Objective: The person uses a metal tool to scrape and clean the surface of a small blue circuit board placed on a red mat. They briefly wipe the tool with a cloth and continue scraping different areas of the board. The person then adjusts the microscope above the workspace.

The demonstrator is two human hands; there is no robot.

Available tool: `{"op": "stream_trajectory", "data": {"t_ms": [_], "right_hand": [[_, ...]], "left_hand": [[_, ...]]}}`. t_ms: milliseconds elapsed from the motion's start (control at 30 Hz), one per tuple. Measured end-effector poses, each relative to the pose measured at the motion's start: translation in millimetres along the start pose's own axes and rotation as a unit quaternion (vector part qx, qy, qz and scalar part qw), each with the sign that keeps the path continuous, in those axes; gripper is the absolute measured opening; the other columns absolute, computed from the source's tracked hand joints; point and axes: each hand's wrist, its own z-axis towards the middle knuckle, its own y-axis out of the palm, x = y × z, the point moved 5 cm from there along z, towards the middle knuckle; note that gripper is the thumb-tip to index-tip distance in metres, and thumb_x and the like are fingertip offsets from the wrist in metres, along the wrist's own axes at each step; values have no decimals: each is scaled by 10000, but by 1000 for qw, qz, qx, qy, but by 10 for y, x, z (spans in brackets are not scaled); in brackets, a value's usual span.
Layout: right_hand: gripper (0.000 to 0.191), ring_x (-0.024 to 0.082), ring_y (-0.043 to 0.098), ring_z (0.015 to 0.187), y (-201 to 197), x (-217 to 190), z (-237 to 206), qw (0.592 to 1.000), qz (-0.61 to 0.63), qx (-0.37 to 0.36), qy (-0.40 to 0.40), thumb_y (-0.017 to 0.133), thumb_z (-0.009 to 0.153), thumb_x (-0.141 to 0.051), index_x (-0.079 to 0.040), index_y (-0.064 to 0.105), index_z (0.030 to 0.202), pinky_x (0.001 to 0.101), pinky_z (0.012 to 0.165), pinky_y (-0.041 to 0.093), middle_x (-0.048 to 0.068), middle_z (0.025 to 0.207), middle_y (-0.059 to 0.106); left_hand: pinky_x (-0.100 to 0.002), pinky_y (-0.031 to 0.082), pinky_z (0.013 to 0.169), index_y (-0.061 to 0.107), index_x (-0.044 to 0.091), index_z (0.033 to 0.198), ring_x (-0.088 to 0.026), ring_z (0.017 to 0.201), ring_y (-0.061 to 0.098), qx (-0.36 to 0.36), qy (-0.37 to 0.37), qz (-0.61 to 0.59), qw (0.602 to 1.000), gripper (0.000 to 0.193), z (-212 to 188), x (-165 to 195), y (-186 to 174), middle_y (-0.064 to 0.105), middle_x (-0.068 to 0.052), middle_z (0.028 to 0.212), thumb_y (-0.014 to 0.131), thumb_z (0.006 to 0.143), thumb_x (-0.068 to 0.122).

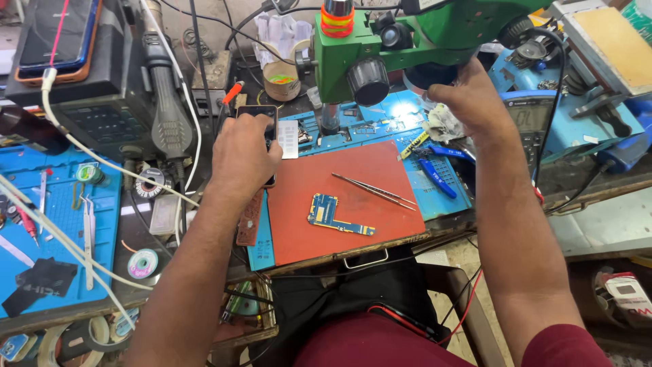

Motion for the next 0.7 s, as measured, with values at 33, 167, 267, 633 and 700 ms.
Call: {"op": "stream_trajectory", "data": {"t_ms": [33, 167, 267, 633, 700], "right_hand": [[700, 213, 656, 1231, 16, -21, 3, 1000, -8, 0, -3, 718, 726, 67, 13, 540, 1401, 338, 1071, 520, 80, 1305, 667], [713, 214, 668, 1134, 47, -23, -45, 998, -24, 41, 28, 750, 689, 33, -22, 525, 1363, 368, 933, 554, 76, 1241, 664], [734, 211, 648, 1236, 70, -20, -127, 999, -31, 43, -9, 756, 701, 56, -26, 511, 1387, 355, 1059, 530, 81, 1300, 642], [727, 195, 649, 1247, 233, -151, -650, 989, -94, 88, -76, 860, 756, -4, -21, 506, 1390, 334, 1143, 478, 91, 1326, 641], [690, 190, 664, 1221, 295, -199, -779, 984, -127, 104, -73, 874, 783, -29, -25, 528, 1381, 335, 1119, 499, 89, 1313, 655]], "left_hand": [[-485, 514, 916, 715, 43, 1187, -394, 1079, 617, 23, 14, -12, 1000, 446, -10, 9, -13, 678, -189, 1083, 817, 784, 205], [-496, 501, 880, 704, 5, 1178, -413, 1059, 600, 73, 32, -48, 996, 495, -76, 1, -16, 660, -213, 1097, 842, 747, 206], [-493, 505, 900, 743, 56, 1111, -391, 1053, 620, 51, 1, -61, 997, 353, -91, -55, 53, 681, -165, 1099, 815, 797, 199], [-481, 534, 865, 762, 75, 1063, -369, 969, 671, 73, 33, -81, 994, 199, -69, -17, 159, 714, -149, 1011, 731, 873, 125], [-484, 534, 864, 763, 63, 1021, -366, 962, 674, 102, 84, -71, 989, 183, -54, 106, 177, 718, -150, 999, 741, 849, 121]]}}
